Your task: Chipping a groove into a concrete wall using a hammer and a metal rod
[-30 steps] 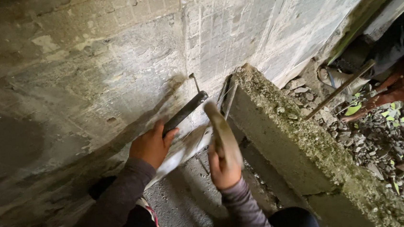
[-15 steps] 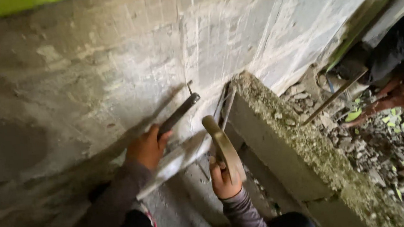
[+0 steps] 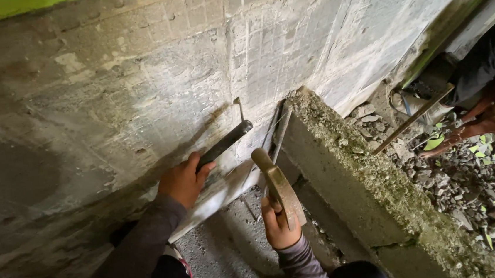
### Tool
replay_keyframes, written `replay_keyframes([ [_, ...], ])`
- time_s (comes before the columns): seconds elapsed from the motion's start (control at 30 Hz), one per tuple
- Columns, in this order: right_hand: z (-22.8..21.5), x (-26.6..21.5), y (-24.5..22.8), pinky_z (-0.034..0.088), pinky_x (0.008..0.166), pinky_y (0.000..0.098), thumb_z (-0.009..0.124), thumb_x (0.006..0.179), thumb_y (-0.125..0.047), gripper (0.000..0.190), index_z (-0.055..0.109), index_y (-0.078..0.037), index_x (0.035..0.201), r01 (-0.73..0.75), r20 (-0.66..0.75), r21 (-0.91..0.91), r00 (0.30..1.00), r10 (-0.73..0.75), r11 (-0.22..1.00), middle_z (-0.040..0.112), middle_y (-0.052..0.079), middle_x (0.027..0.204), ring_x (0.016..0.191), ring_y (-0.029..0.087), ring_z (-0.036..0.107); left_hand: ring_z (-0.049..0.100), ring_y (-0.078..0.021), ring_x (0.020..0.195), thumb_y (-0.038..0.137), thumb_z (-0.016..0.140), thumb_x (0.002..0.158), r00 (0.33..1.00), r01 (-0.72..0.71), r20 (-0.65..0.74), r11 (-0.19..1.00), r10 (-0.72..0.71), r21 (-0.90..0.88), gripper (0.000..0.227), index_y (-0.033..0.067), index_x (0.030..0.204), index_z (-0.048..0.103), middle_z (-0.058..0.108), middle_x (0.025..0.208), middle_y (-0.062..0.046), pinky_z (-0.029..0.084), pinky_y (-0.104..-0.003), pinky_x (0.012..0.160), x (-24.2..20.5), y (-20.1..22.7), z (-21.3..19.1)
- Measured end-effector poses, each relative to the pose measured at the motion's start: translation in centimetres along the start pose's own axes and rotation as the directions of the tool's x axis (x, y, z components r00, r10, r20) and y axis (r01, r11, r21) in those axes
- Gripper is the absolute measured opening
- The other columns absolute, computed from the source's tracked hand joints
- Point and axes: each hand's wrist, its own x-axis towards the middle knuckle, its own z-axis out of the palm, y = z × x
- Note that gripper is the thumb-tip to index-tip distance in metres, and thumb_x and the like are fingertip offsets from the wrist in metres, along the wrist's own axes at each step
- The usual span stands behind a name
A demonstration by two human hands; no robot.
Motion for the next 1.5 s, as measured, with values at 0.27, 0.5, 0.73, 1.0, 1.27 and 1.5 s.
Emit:
replay_keyframes([
  [0.27, 0.2, -0.5, 0.1, 0.049, 0.065, 0.0303, 0.060, 0.094, -0.006, 0.006, 0.061, -0.004, 0.100, -0.023, 0.029, 0.009, 0.999, 0.023, 1.000, 0.050, -0.001, 0.077, 0.066, 0.016, 0.049, 0.059, -0.0181, 0.047, 0.048, 0.044, 0.105, 1.000, 0.014, 0.011, 0.997, -0.013, -0.078, 0.045, 0.0143, 0.133, 0.050, 0.070, 0.072, -0.004, 0.047, -0.034, 0.043, -0.1, 0.8, -1.3],
  [0.5, 0.4, -0.7, 0.1, 0.051, 0.061, 0.0298, 0.062, 0.090, -0.001, 0.013, 0.054, -0.009, 0.084, 0.023, -0.020, -0.010, 1.000, -0.023, 1.000, 0.061, 0.004, 0.082, 0.064, 0.017, 0.056, 0.066, -0.0210, 0.054, 0.050, 0.043, 0.104, 0.998, 0.039, 0.052, 0.992, -0.034, -0.116, 0.041, 0.0152, 0.124, 0.052, 0.073, 0.078, -0.006, 0.053, -0.037, 0.049, 0.1, 0.2, -0.5],
  [0.73, 0.7, -0.1, 0.2, 0.047, 0.051, 0.0273, 0.059, 0.090, 0.000, 0.031, 0.057, -0.003, 0.121, 0.009, 0.036, -0.007, 0.999, -0.009, 1.000, 0.061, 0.002, 0.076, 0.056, 0.013, 0.050, 0.059, -0.0214, 0.049, 0.048, 0.042, 0.104, 0.996, 0.057, 0.072, 0.984, -0.046, -0.171, 0.043, 0.0160, 0.130, 0.051, 0.064, 0.068, -0.004, 0.047, -0.038, 0.047, 0.4, 0.3, -1.0],
  [1.0, 2.5, 2.8, 3.6, 0.051, 0.035, 0.0273, 0.055, 0.096, -0.003, 0.014, 0.054, 0.001, 0.110, 0.332, 0.063, -0.107, 0.943, -0.327, 0.937, 0.068, 0.011, 0.081, 0.048, 0.015, 0.058, 0.047, -0.0156, 0.040, 0.042, 0.044, 0.106, 0.983, 0.131, 0.165, 0.946, -0.084, -0.298, 0.037, 0.0176, 0.133, 0.054, 0.058, 0.061, 0.000, 0.041, -0.034, 0.039, 0.4, 1.0, -1.8],
  [1.27, 1.3, 3.5, -1.0, 0.055, 0.040, 0.0283, 0.068, 0.088, -0.006, 0.023, 0.055, 0.000, 0.106, 0.247, 0.205, -0.249, 0.958, -0.199, 0.936, 0.071, 0.010, 0.079, 0.050, 0.018, 0.065, 0.063, -0.0348, 0.056, 0.043, 0.048, 0.103, 1.000, -0.009, 0.014, 0.942, 0.014, -0.335, 0.036, 0.0109, 0.116, 0.060, 0.067, 0.069, -0.014, 0.048, -0.048, 0.055, 1.0, -0.4, -0.1],
  [1.5, 2.0, 4.8, -3.1, 0.055, 0.040, 0.0245, 0.054, 0.095, 0.001, 0.032, 0.059, 0.001, 0.126, 0.313, 0.257, -0.352, 0.939, -0.230, 0.882, 0.065, 0.014, 0.088, 0.052, 0.016, 0.057, 0.060, -0.0326, 0.063, 0.048, 0.043, 0.105, 1.000, -0.022, -0.010, 0.944, 0.020, -0.330, 0.045, 0.0073, 0.111, 0.061, 0.067, 0.077, -0.013, 0.049, -0.046, 0.063, 1.6, -0.3, -0.3],
])
